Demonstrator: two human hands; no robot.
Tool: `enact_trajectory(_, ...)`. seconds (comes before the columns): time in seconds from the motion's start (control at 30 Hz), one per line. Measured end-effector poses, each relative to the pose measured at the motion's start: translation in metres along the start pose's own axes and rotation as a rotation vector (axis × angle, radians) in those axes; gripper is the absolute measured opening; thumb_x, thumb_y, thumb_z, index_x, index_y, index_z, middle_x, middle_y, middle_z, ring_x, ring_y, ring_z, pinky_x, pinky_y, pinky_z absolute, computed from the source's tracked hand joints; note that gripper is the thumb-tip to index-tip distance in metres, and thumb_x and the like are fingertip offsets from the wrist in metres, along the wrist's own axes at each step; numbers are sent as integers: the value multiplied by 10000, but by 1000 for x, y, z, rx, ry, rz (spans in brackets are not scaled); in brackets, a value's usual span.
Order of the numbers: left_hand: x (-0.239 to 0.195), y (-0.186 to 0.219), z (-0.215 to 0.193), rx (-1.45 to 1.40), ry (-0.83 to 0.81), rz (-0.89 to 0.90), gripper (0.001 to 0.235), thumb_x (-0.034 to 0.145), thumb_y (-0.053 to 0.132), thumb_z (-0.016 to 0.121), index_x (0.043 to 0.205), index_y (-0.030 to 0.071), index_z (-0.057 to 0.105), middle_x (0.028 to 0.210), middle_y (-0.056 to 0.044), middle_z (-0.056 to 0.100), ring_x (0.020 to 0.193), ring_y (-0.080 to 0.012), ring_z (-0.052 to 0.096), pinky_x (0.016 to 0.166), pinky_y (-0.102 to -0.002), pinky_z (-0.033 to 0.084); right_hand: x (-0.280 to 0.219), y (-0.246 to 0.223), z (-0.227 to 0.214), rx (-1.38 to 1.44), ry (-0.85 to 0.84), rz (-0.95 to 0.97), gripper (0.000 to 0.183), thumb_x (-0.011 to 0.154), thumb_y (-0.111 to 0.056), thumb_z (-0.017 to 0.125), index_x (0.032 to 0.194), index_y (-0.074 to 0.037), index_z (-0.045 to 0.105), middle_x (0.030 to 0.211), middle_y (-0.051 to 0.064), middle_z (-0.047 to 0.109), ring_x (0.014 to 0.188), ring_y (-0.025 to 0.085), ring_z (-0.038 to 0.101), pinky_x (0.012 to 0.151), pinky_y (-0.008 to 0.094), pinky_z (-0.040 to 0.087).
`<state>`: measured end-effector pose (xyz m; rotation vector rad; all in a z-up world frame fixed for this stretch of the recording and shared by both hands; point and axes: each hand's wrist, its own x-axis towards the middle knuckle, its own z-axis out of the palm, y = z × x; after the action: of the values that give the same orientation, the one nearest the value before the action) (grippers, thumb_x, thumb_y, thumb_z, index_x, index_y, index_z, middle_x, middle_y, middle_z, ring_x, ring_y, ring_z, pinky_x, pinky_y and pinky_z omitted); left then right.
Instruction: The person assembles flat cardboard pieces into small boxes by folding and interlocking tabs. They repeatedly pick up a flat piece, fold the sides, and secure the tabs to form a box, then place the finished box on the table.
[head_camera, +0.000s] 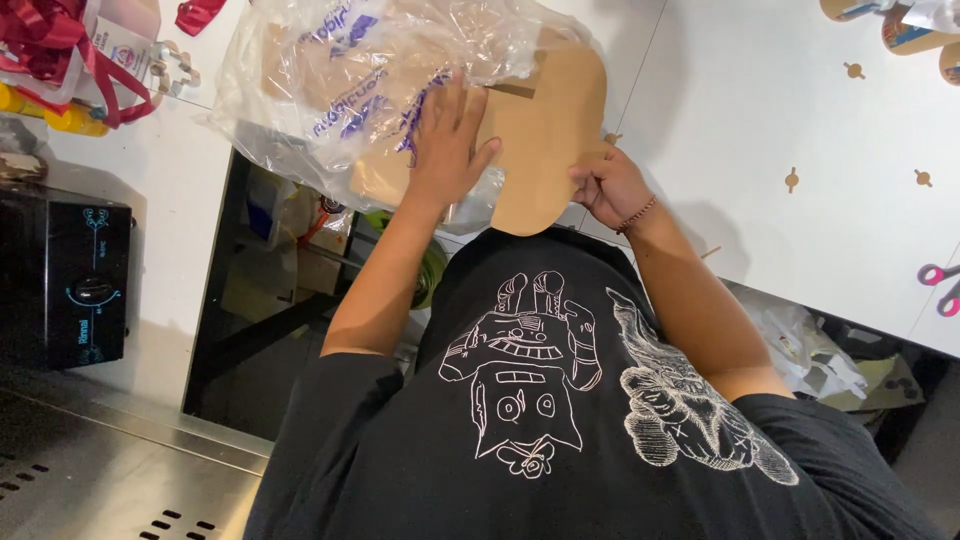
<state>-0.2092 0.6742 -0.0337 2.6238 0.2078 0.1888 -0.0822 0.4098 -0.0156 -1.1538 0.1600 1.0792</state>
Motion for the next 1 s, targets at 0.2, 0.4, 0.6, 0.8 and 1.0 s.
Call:
enact_trajectory(0.2,20,30,-63,32,-160,-272,487,985,207,457,1464,146,398,1684,-148,-9,1552,-466,89,1025,-845,253,-32,-17,-33,314,88,-291,186,710,67,542,768,-92,465,716,1,469,603,148,466,536,255,396)
enact_trajectory(0.4,-6,20,-52,-35,-57,-36,473,946,494,612,1352,251,617,1705,-110,37,1536,-535,64,1137,-790,130,-57,-27,-49,284,286,-398,230,835,-2,604,1054,-75,611,1143,115,705,1031,265,698,864,384,614)
enact_trajectory(0.6,-39,23,21,106,41,364,1007,709,884,626,1356,113,590,1497,-150,412,1358,-395,373,1052,-599,330,-18,-10,-40,211,336,-371,135,1015,-10,580,1109,-107,579,1083,129,742,959,323,788,735,368,721)
enact_trajectory(0.8,-66,0,64,317,483,483,428,861,317,652,1226,94,666,1050,-129,569,896,-343,622,749,-422,527,4,-20,-27,152,392,-372,70,1035,-107,595,1089,-125,555,1062,116,751,910,290,802,700,342,720)
enact_trajectory(1.0,-79,13,29,206,491,290,889,772,465,831,1482,42,502,1300,-276,544,1070,-449,605,875,-500,528,-15,-48,-29,58,400,-407,145,1025,-77,615,1121,-129,518,1054,122,744,919,276,808,717,327,712)
